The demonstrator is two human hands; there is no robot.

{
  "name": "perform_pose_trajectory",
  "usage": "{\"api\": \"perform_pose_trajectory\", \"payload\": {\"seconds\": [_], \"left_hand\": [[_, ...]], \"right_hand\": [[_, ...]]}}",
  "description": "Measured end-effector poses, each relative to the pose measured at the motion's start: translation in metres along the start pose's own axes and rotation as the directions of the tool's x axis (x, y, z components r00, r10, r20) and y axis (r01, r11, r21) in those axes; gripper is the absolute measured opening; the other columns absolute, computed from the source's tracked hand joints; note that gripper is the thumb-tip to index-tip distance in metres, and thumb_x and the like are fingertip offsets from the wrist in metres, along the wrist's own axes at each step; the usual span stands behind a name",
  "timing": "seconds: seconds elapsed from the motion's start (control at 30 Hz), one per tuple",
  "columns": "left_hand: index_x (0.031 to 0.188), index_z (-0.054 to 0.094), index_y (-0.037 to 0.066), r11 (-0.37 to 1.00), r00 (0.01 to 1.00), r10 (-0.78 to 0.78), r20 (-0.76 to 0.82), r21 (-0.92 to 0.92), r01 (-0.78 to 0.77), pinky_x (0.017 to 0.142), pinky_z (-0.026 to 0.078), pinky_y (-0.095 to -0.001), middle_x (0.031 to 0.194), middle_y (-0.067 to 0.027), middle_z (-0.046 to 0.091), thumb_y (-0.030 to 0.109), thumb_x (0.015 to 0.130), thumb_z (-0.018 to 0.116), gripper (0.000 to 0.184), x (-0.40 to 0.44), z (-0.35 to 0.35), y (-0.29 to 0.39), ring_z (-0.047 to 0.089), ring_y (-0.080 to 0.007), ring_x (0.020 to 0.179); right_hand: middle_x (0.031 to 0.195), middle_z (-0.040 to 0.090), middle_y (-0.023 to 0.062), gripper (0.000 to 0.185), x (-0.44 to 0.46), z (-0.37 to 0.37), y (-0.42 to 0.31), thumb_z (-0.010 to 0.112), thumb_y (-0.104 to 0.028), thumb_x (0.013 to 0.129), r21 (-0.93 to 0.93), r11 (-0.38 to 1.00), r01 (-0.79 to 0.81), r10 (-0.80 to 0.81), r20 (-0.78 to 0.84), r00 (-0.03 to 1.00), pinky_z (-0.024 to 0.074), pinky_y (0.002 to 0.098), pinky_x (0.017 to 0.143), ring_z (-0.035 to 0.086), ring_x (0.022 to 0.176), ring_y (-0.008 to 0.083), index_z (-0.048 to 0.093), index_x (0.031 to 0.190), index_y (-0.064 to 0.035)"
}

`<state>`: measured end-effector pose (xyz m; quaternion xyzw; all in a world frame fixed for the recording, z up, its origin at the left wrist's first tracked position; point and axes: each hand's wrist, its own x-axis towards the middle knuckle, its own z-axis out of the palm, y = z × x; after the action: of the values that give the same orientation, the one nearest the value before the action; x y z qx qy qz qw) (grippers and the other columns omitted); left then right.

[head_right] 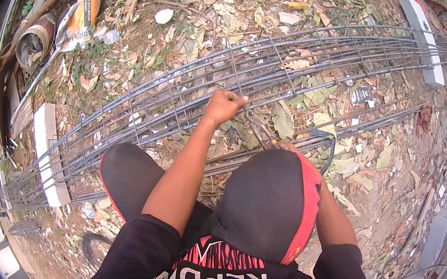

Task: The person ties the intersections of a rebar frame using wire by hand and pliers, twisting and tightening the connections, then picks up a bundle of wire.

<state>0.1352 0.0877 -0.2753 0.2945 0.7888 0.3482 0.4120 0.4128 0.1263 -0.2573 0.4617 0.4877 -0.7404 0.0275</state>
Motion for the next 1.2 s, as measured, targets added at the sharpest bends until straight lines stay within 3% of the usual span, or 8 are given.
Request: {"api": "perform_pose_trajectory", "payload": {"seconds": [0.2, 0.4, 0.57, 0.67, 0.8, 0.93, 1.1, 1.2], "left_hand": [[0.103, 0.070, -0.009, 0.925, 0.896, 0.285, -0.340, 0.344, -0.164, 0.085, 0.055, -0.0481, 0.101, -0.0252, 0.074, 0.044, 0.089, 0.080, 0.055, -0.076, 0.020, 0.070, 0.072, -0.0405, 0.093], [0.105, 0.066, -0.005, 0.982, 0.982, -0.186, -0.029, 0.022, 0.187, 0.091, 0.053, -0.0535, 0.110, -0.0277, 0.072, 0.044, 0.091, 0.076, 0.052, -0.127, 0.076, 0.002, 0.067, -0.0489, 0.106], [0.113, 0.074, -0.001, 0.870, 0.981, -0.160, 0.111, 0.485, 0.087, 0.082, 0.054, -0.0467, 0.091, -0.0216, 0.074, 0.046, 0.097, 0.071, 0.050, -0.128, 0.027, 0.023, 0.074, -0.0318, 0.090], [0.105, 0.078, 0.000, 0.971, 0.956, -0.232, 0.179, 0.101, 0.217, 0.066, 0.048, -0.0326, 0.068, -0.0053, 0.063, 0.041, 0.100, 0.068, 0.042, -0.109, -0.042, 0.071, 0.062, -0.0124, 0.068], [0.102, 0.078, -0.002, 0.989, 0.955, -0.135, 0.265, 0.101, 0.112, 0.065, 0.050, -0.0366, 0.063, -0.0073, 0.059, 0.037, 0.101, 0.067, 0.040, -0.087, -0.031, 0.082, 0.063, -0.0175, 0.065], [0.097, 0.077, -0.003, 0.973, 0.961, 0.051, 0.273, 0.204, -0.110, 0.066, 0.051, -0.0393, 0.067, -0.0128, 0.065, 0.032, 0.100, 0.066, 0.037, -0.103, 0.051, 0.033, 0.065, -0.0253, 0.065], [0.094, 0.076, -0.006, 0.960, 0.890, -0.161, 0.426, 0.277, 0.041, 0.069, 0.057, -0.0410, 0.080, -0.0188, 0.075, 0.031, 0.097, 0.069, 0.037, -0.101, 0.003, 0.026, 0.074, -0.0321, 0.069], [0.090, 0.077, -0.002, 0.988, 0.960, -0.151, 0.235, 0.000, 0.156, 0.062, 0.056, -0.0337, 0.076, -0.0099, 0.074, 0.032, 0.098, 0.071, 0.035, -0.089, -0.061, 0.003, 0.067, -0.0175, 0.060]], "right_hand": [[0.090, 0.066, 0.0112, 0.038, -0.014, -0.003, -0.023, 0.075, -0.026, 0.090, -0.571, 0.775, 0.269, -0.277, 0.076, 0.958, 0.0495, 0.0372, 0.076, 0.062, 0.082, 0.0208, 0.067, 0.116, 0.0003], [0.094, 0.067, 0.0145, 0.041, -0.018, -0.008, 0.018, 0.073, -0.029, 0.092, -0.459, 0.844, 0.277, -0.304, 0.014, 0.952, 0.0504, 0.0393, 0.080, 0.063, 0.086, 0.0230, 0.067, 0.119, 0.0015], [0.097, 0.068, 0.0173, 0.044, -0.012, -0.022, 0.033, 0.072, -0.031, 0.094, -0.356, 0.895, 0.269, -0.290, -0.006, 0.957, 0.0512, 0.0410, 0.083, 0.064, 0.088, 0.0248, 0.067, 0.121, 0.0026], [0.098, 0.069, 0.0189, 0.046, 0.002, -0.029, 0.036, 0.071, -0.032, 0.095, -0.328, 0.901, 0.282, -0.312, -0.040, 0.949, 0.0516, 0.0420, 0.085, 0.065, 0.090, 0.0259, 0.067, 0.123, 0.0032], [0.103, 0.071, 0.0217, 0.049, 0.022, -0.025, 0.000, 0.069, -0.037, 0.098, -0.933, 0.216, 0.289, -0.855, -0.038, 0.517, 0.0532, 0.0439, 0.090, 0.068, 0.094, 0.0281, 0.068, 0.124, 0.0044], [0.087, 0.072, 0.0130, 0.035, 0.032, 0.003, -0.055, 0.064, -0.028, 0.105, 0.065, 0.997, 0.041, -0.049, 0.122, 0.991, 0.0565, 0.0397, 0.081, 0.071, 0.085, 0.0235, 0.072, 0.111, 0.0054], [0.080, 0.072, 0.0111, 0.022, 0.076, 0.022, -0.026, 0.063, -0.016, 0.103, -0.019, 0.962, 0.271, -0.272, -0.063, 0.960, 0.0524, 0.0324, 0.064, 0.065, 0.066, 0.0167, 0.072, 0.099, 0.0035], [0.072, 0.065, 0.0168, 0.022, 0.069, 0.046, -0.013, 0.066, -0.015, 0.098, -0.655, 0.708, 0.264, -0.552, -0.279, 0.786, 0.0502, 0.0411, 0.065, 0.065, 0.066, 0.0229, 0.067, 0.088, 0.0046]]}}
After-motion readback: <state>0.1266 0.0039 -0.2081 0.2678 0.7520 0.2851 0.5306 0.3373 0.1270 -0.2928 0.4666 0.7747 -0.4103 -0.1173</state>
